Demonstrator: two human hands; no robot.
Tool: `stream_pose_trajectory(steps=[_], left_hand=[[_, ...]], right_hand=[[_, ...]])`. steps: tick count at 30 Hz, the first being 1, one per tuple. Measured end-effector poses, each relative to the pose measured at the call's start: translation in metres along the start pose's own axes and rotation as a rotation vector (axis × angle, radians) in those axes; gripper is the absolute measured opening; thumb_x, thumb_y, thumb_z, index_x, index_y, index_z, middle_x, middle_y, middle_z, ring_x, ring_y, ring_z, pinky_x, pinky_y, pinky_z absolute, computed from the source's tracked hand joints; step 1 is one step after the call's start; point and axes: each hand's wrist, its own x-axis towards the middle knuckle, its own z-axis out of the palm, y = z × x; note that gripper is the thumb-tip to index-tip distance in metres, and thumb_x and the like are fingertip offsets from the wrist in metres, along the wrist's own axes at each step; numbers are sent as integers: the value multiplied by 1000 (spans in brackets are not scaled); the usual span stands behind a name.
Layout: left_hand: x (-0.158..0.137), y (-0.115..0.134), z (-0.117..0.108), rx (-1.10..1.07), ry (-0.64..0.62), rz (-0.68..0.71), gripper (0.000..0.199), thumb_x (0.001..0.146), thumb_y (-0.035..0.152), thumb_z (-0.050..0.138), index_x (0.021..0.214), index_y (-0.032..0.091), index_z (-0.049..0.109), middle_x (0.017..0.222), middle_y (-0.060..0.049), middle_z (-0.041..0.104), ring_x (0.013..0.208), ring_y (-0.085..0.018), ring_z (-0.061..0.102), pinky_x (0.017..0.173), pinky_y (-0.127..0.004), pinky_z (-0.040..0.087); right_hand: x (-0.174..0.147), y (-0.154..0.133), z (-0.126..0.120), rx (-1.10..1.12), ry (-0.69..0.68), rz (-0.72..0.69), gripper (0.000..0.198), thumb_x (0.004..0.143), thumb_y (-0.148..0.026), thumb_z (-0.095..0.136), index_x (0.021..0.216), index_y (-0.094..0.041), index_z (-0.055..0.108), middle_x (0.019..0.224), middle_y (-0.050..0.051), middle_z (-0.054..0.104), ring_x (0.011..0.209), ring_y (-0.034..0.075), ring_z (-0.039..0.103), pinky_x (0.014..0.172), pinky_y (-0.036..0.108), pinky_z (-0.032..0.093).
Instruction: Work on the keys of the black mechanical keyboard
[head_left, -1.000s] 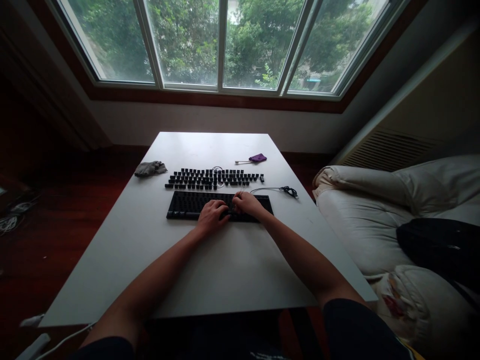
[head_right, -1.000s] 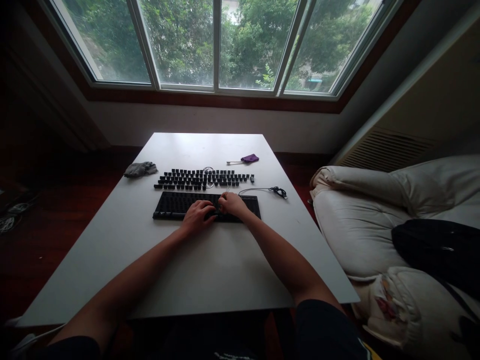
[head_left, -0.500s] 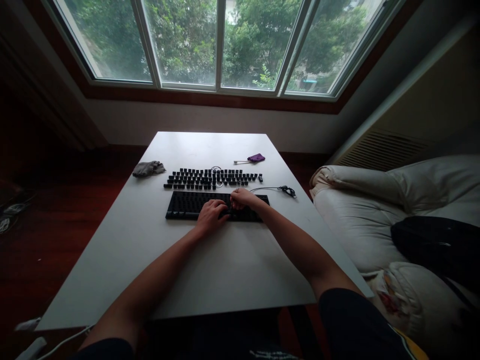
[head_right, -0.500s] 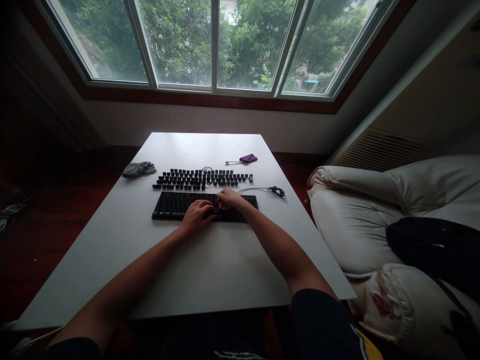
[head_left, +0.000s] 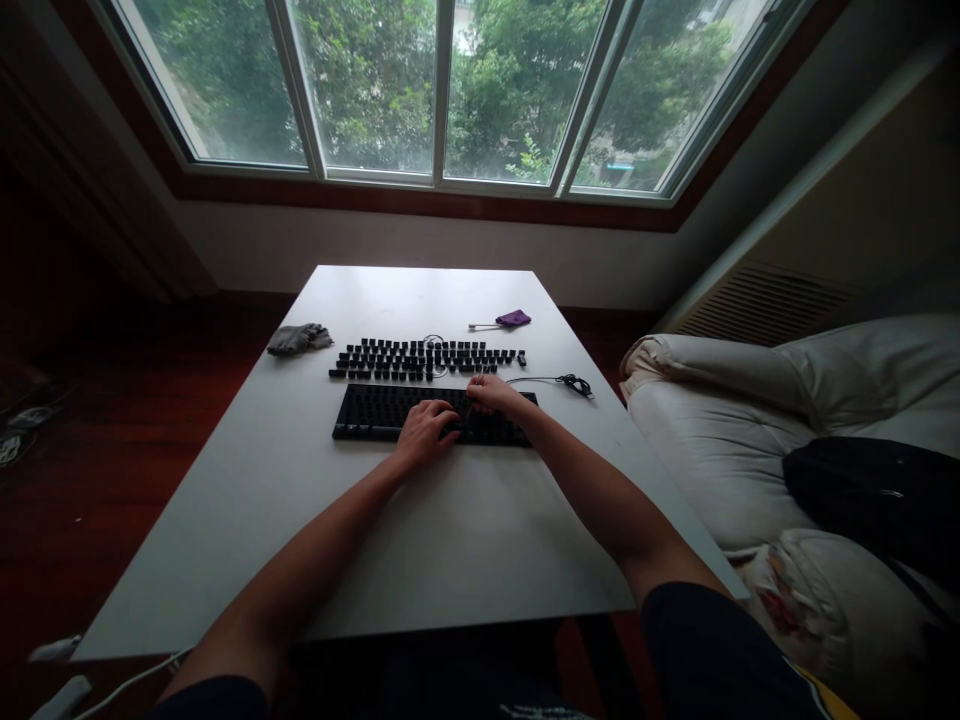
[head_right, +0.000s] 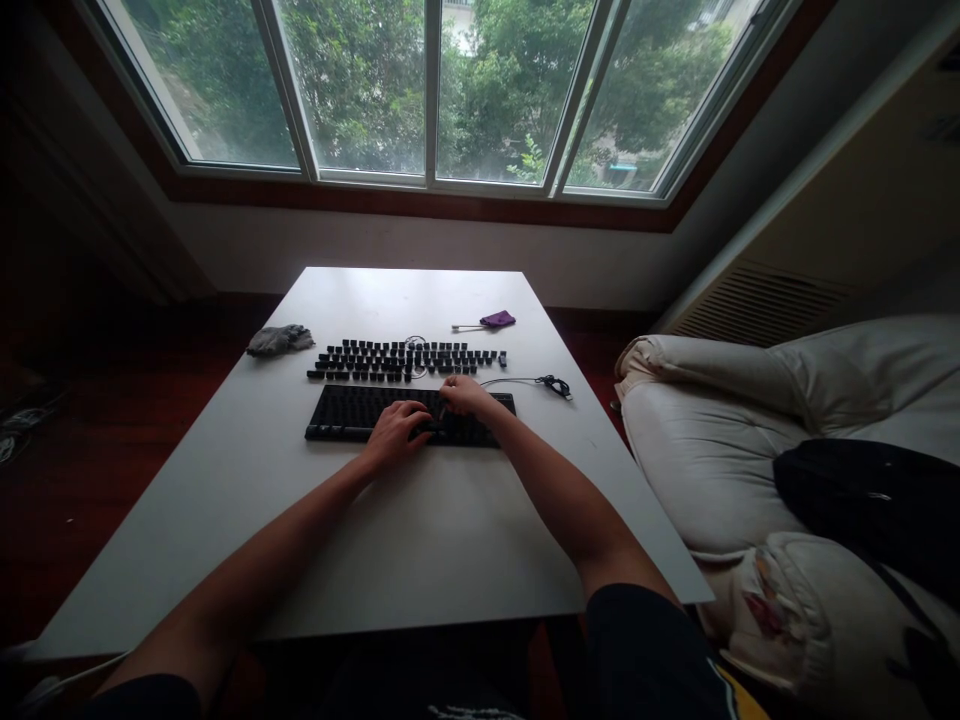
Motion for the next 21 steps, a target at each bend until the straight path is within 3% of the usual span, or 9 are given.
stream_pose_trajectory(steps=[8,11,15,21], left_hand=[[1,0,1,-9,-8,-8,28,87,32,70,115,28,70,126,-5,63,122,-28,52,104,-46,43],[1,0,0,-8,-17,-10,27,88,33,69,115,28,70,126,-5,63,122,-28,52,105,-46,42],[0,0,-1,-9,-30,-13,26,89,33,68,114,28,69,128,-5,63,123,-28,52,105,-46,42],[0,1,0,-11,-29,-15,25,89,34,68,113,27,69,128,-5,63,123,-28,52,105,-46,42]], right_hand=[[-13,-15,3,-103,-62,-19,4,84,-16,57,82,-19,54,52,-3,60,44,11,52,43,19,36],[-29,-18,5,-234,-31,-163,4,82,-18,56,86,-19,57,57,-2,63,50,13,56,49,21,37],[-55,-11,12,-425,126,-418,6,83,-25,60,87,-20,61,61,-3,61,56,12,53,54,22,33],[-68,3,21,-480,213,-486,10,86,-28,58,92,-21,63,55,-5,55,51,12,48,55,23,29]])
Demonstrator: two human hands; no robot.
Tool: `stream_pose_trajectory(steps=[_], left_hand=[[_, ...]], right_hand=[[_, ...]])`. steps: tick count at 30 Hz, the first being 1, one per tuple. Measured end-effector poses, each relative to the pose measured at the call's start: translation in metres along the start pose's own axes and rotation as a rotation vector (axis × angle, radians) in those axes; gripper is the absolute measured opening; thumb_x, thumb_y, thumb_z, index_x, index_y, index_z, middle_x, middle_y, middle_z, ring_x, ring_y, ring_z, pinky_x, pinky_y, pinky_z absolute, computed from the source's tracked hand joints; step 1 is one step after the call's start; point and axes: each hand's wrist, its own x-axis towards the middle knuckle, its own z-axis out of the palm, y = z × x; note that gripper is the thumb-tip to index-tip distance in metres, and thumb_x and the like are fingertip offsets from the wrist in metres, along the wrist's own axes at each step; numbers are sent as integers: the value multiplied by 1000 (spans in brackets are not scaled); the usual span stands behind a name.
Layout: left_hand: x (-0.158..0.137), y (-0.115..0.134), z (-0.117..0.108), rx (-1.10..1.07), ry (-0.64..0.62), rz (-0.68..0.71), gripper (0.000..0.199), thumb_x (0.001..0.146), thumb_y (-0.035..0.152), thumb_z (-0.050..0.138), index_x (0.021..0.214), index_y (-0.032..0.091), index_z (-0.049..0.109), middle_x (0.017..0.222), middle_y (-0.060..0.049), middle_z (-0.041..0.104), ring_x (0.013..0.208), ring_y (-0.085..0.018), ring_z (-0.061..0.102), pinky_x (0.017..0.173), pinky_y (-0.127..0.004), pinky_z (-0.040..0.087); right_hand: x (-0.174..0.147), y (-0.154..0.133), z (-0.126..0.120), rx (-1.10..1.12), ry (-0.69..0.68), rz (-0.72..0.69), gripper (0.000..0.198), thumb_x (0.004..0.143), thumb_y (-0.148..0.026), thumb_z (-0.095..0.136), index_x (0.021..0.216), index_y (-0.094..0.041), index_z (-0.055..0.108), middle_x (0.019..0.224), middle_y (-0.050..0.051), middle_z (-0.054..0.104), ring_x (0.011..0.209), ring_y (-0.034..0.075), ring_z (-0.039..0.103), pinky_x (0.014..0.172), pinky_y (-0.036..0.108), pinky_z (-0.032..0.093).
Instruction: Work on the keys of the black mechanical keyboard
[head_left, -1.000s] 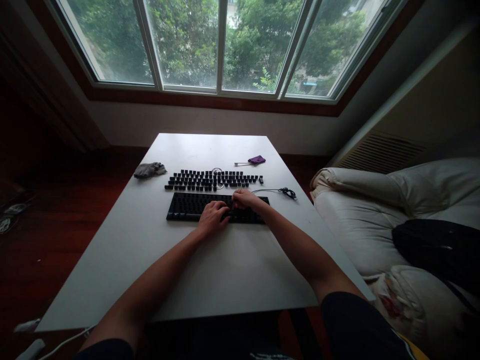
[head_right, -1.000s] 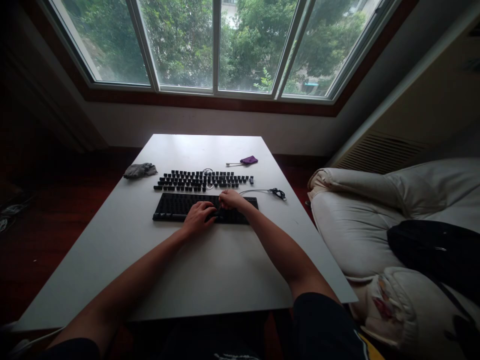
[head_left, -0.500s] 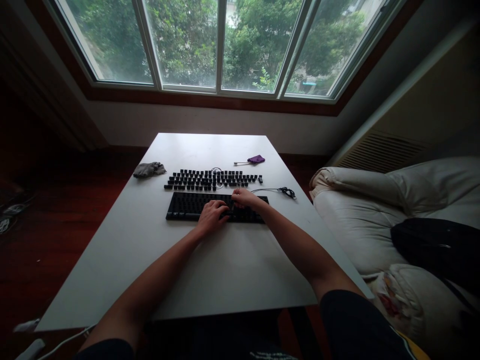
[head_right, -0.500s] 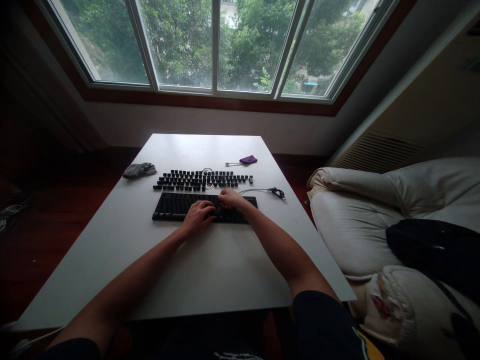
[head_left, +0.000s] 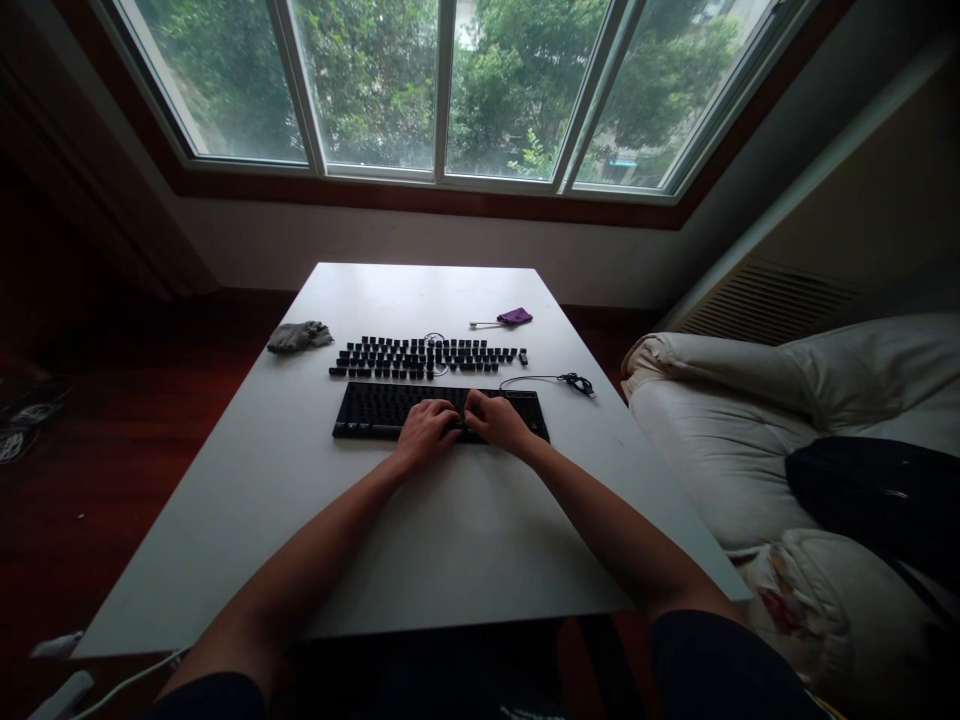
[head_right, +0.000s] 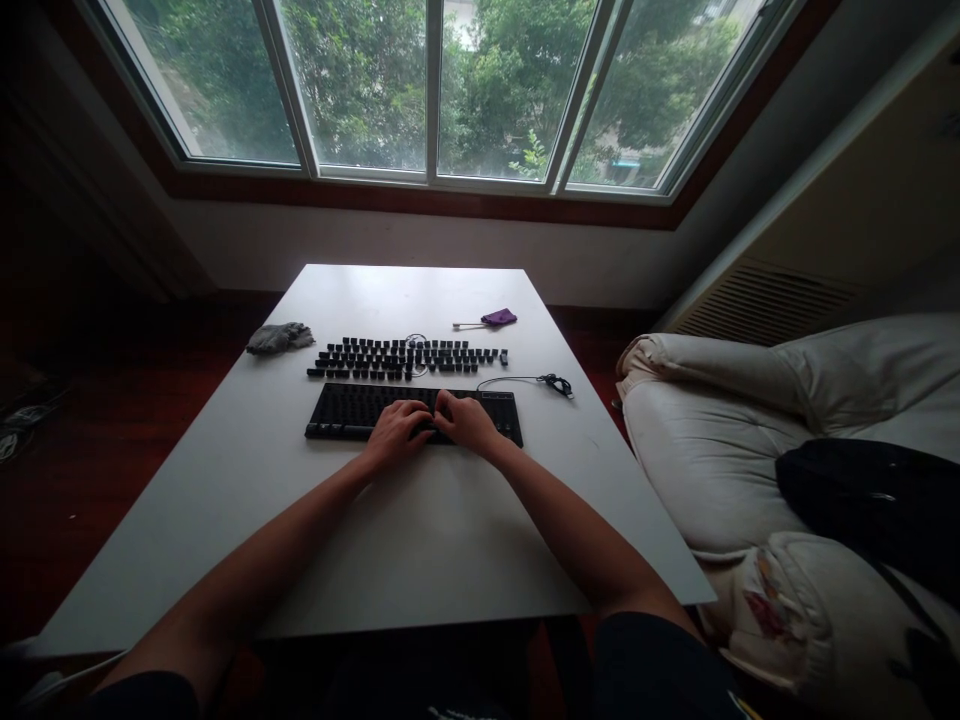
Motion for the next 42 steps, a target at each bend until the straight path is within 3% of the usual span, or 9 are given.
stream_pose_trajectory(steps=[6,10,15,20,27,34,39,42], left_hand=[[0,1,0,7,-1,2,27,89,35,67,115,27,69,128,-5,63,123,-28,52,105,-46,42],[0,3,-1,3,11,-5,27,90,35,66,116,27,68,127,-5,63,123,-27,52,105,-45,41],[1,6,0,6,31,-27,25,92,37,64,114,28,69,125,-4,64,119,-26,53,104,-45,42],[2,6,1,10,29,-27,23,90,38,66,110,27,71,124,-4,64,117,-26,53,103,-45,42],[2,6,0,-4,21,-25,25,89,37,69,112,28,70,124,-4,64,119,-27,53,104,-45,42],[3,6,0,0,13,-38,24,88,35,70,110,28,70,125,-5,64,120,-27,52,104,-46,41],[2,6,-1,-12,4,-40,23,87,35,71,109,28,70,124,-4,64,119,-27,52,104,-46,42],[2,6,-2,-13,7,-44,22,87,34,71,109,28,71,125,-4,64,119,-27,52,104,-46,42]], right_hand=[[-3,4,6,70,74,-18,13,89,-34,60,91,-21,64,59,-4,56,52,12,49,54,23,31],[-12,10,15,224,183,-15,26,92,-45,58,98,-21,64,63,-2,59,55,13,51,56,24,37],[-18,16,19,290,291,-15,28,95,-47,55,100,-20,63,71,1,65,59,15,56,58,25,42],[-14,17,18,330,183,16,29,94,-49,57,101,-22,62,68,0,68,59,16,62,58,26,45],[1,23,12,403,166,130,28,94,-49,57,96,-21,60,67,0,70,59,17,66,60,26,50],[26,33,1,543,-115,216,26,92,-45,61,95,-19,57,63,-1,69,53,15,64,50,23,49],[33,25,-12,489,-247,74,23,88,-40,68,94,-19,64,66,0,71,59,15,66,53,23,51],[37,25,-15,485,-288,74,23,87,-41,70,93,-19,65,65,0,71,56,15,66,51,23,51]])
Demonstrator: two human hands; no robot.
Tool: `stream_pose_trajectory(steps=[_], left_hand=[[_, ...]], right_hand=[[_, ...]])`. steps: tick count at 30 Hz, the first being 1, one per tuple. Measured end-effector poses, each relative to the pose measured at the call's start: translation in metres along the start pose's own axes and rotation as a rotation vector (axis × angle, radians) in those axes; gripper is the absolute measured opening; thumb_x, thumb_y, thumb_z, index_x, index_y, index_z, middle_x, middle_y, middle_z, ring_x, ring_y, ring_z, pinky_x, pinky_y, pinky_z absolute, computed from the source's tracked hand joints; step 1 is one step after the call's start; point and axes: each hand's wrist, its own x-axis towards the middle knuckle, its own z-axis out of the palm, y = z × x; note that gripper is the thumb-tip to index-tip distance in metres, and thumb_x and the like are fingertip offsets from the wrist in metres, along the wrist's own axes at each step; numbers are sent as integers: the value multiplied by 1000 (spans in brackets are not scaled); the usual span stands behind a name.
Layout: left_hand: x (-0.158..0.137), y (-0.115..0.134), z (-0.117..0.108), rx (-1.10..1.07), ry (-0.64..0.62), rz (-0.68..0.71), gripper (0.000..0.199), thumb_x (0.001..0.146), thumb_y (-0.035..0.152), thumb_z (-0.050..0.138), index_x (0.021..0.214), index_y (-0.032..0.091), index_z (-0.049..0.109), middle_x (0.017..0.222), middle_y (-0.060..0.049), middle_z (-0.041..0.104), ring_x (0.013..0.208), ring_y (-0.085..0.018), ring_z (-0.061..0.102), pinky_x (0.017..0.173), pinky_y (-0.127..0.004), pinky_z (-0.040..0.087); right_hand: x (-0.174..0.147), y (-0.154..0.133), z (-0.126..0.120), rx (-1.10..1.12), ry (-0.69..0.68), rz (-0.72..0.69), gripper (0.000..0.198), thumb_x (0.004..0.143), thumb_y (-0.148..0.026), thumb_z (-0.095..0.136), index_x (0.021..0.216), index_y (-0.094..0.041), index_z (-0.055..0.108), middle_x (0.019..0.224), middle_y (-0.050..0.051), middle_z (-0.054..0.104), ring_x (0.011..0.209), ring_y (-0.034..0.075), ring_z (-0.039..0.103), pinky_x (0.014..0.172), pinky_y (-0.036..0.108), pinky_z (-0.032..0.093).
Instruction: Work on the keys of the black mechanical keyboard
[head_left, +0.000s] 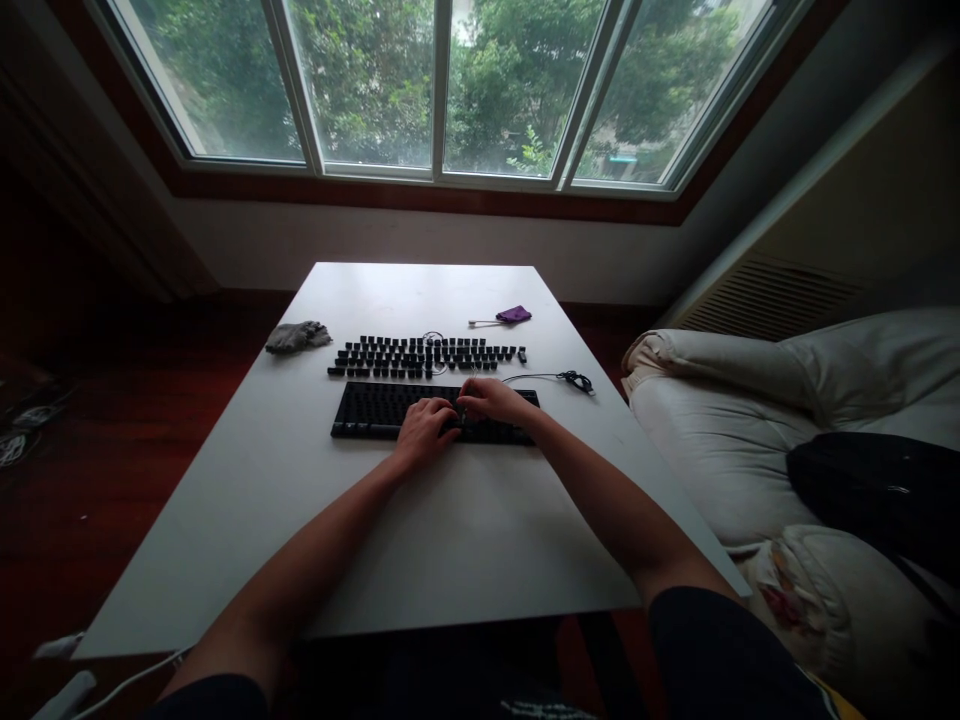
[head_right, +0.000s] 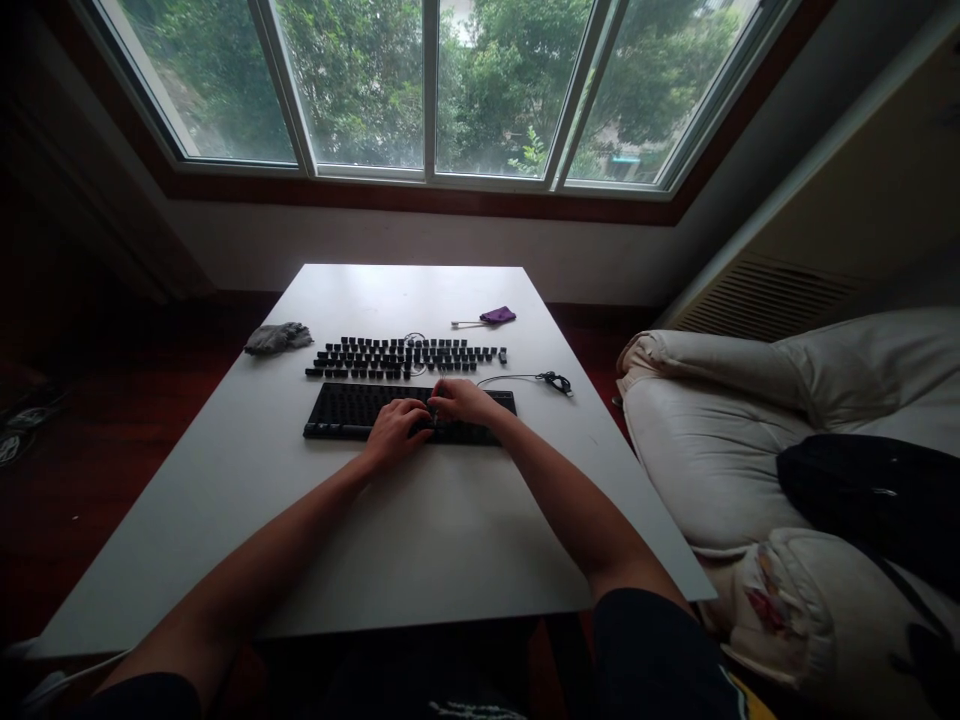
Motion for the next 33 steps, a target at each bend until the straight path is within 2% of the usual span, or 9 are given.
stream_pose_trajectory(steps=[5,7,9,12,15,19,28,33], left_hand=[[0,-1,1,-4,3,-1,23,87,35,71,109,28,71,124,-4,64,120,-27,52,104,-45,42],[-1,-1,0,-3,3,2,23,88,36,71,109,27,71,124,-4,64,119,-27,53,104,-45,42],[-1,-2,0,-3,2,10,23,88,36,70,109,27,71,124,-4,64,119,-27,53,104,-45,42],[-1,-2,1,1,-2,11,25,88,36,70,111,28,70,125,-5,64,121,-27,52,104,-46,42],[-1,-2,2,4,-3,1,25,89,37,69,111,28,71,125,-5,64,121,-28,52,104,-46,42],[-1,-2,2,-7,-1,4,22,89,38,68,109,28,71,124,-5,64,121,-27,53,104,-46,42],[-2,-1,1,-4,1,2,24,90,38,66,111,28,71,124,-6,64,122,-28,52,105,-47,42],[-2,-1,0,2,-6,6,29,89,37,67,116,28,69,126,-6,63,122,-28,52,105,-47,41]], right_hand=[[15,9,-6,117,-99,178,31,87,-48,70,89,-18,62,64,3,72,52,16,66,49,24,52],[15,8,-7,125,-137,169,33,87,-49,69,90,-17,62,65,3,71,54,16,66,52,25,52],[8,4,-4,74,-134,72,33,87,-49,68,93,-17,63,65,2,71,57,15,65,54,25,51],[-10,-5,3,-109,-38,-85,29,87,-46,68,94,-18,67,67,0,70,60,14,63,57,23,46],[-26,-9,10,-287,42,-153,25,87,-43,69,94,-19,70,67,-2,69,57,12,57,57,22,40],[-33,-6,16,-398,78,-220,21,89,-41,68,95,-21,70,64,-3,67,57,12,56,60,22,38],[-36,4,30,-453,210,-217,26,92,-46,63,99,-22,68,63,-3,64,57,12,55,60,22,37],[-40,17,41,-356,374,-206,31,95,-50,57,99,-21,66,64,-2,62,58,13,55,61,23,40]])
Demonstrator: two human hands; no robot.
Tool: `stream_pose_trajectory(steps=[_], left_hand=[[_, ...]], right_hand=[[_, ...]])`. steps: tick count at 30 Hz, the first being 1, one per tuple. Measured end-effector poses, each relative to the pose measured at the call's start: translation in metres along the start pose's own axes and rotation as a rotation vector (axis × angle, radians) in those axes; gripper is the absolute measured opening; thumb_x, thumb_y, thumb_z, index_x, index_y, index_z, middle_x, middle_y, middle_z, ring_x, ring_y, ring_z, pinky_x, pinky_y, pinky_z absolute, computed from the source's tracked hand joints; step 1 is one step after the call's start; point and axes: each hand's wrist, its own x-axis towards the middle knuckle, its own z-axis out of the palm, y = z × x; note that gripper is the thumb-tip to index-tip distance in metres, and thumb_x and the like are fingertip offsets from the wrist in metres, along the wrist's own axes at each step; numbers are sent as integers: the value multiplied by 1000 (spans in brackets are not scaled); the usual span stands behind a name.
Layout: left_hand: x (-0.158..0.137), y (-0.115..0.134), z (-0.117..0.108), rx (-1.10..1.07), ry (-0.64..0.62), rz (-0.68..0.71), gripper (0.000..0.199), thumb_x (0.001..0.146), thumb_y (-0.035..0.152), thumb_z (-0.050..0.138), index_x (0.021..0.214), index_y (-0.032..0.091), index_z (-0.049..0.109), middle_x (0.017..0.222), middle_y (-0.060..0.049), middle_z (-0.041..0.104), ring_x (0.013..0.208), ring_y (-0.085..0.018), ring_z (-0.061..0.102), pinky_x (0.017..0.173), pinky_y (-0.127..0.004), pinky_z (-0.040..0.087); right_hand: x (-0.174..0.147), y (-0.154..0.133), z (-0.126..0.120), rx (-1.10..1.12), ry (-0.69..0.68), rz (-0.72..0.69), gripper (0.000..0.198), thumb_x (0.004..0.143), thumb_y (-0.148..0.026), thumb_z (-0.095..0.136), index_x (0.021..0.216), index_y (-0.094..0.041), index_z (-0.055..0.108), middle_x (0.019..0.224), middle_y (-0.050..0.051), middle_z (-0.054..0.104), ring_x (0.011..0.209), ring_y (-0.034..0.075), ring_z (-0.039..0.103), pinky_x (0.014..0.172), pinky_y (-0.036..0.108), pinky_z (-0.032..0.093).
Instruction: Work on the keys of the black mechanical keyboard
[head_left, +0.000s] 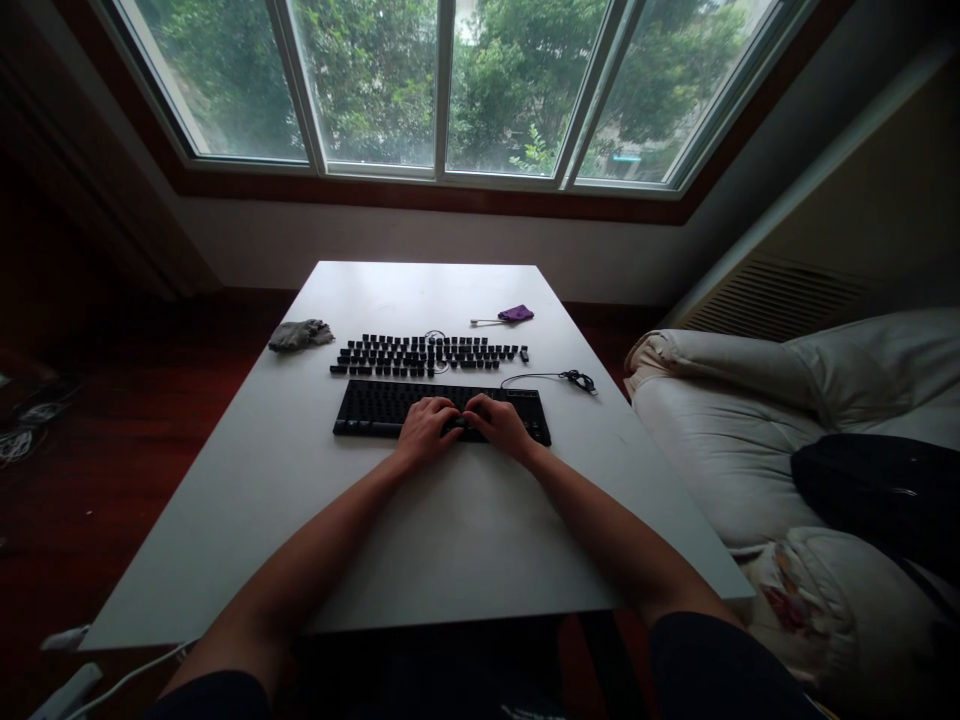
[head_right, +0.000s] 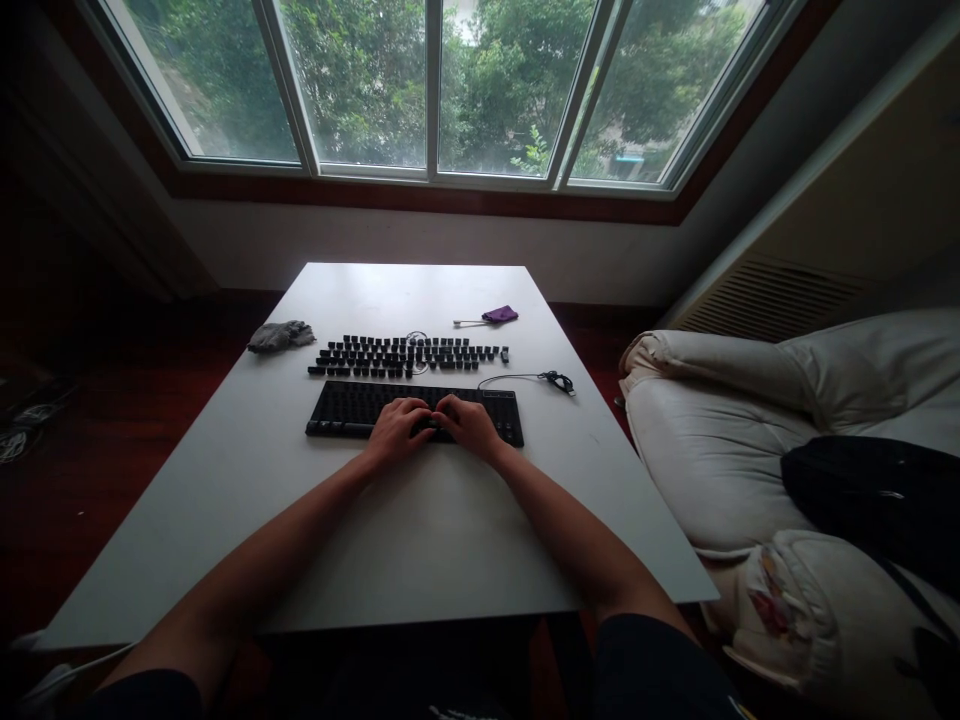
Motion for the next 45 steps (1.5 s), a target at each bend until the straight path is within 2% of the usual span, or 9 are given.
stream_pose_trajectory(steps=[3,8,13,17,21,27,33,37,45], left_hand=[[0,1,-1,3,-9,-1,30,89,38,67,117,28,69,127,-6,63,123,-28,51,106,-47,41],[0,1,-2,-9,-11,-6,29,88,37,68,116,29,68,127,-5,62,123,-28,51,106,-47,40],[1,1,-1,-8,-12,-15,26,87,36,69,113,29,69,126,-5,63,120,-27,53,104,-46,42],[1,4,-2,-27,13,-38,34,88,37,69,120,28,65,125,-5,64,119,-27,53,103,-44,42],[0,10,-5,-45,18,-66,32,91,40,64,121,28,64,122,-5,65,117,-27,55,102,-43,43],[0,18,-7,-53,29,-115,26,94,40,61,116,28,67,114,-4,69,110,-27,58,93,-43,45],[2,19,-11,-152,69,-132,19,91,32,66,109,29,69,106,-3,71,104,-24,61,91,-39,46],[5,18,-11,-239,68,-134,18,88,29,69,106,27,71,100,-2,71,98,-22,63,87,-36,49],[21,10,-18,-295,25,-169,19,86,33,68,103,25,73,96,-3,72,92,-22,65,83,-33,50]], right_hand=[[-5,4,5,-3,74,3,32,96,-51,54,100,-20,66,71,1,64,61,15,57,65,25,44],[-7,1,4,56,118,19,31,95,-51,54,98,-21,63,71,2,65,63,17,60,67,27,47],[-6,-7,-5,290,354,176,33,98,-53,46,102,-22,56,70,2,66,63,17,64,64,27,51],[-11,-9,-4,316,250,164,34,94,-54,54,98,-21,59,70,3,68,62,18,65,59,26,50],[-14,-9,-1,321,179,148,33,94,-53,55,100,-21,60,73,3,69,63,18,65,59,26,49],[-15,-7,-3,170,130,64,30,94,-49,58,103,-21,64,80,4,71,67,17,63,67,28,49],[-15,-5,-1,147,167,-8,29,94,-49,59,101,-21,64,80,3,71,65,15,62,65,26,47],[-15,-9,-3,183,188,38,31,95,-51,57,102,-21,64,74,2,70,61,16,63,60,25,47],[-17,-12,-10,246,254,115,32,97,-52,54,101,-22,63,74,3,72,64,19,69,61,27,51]])
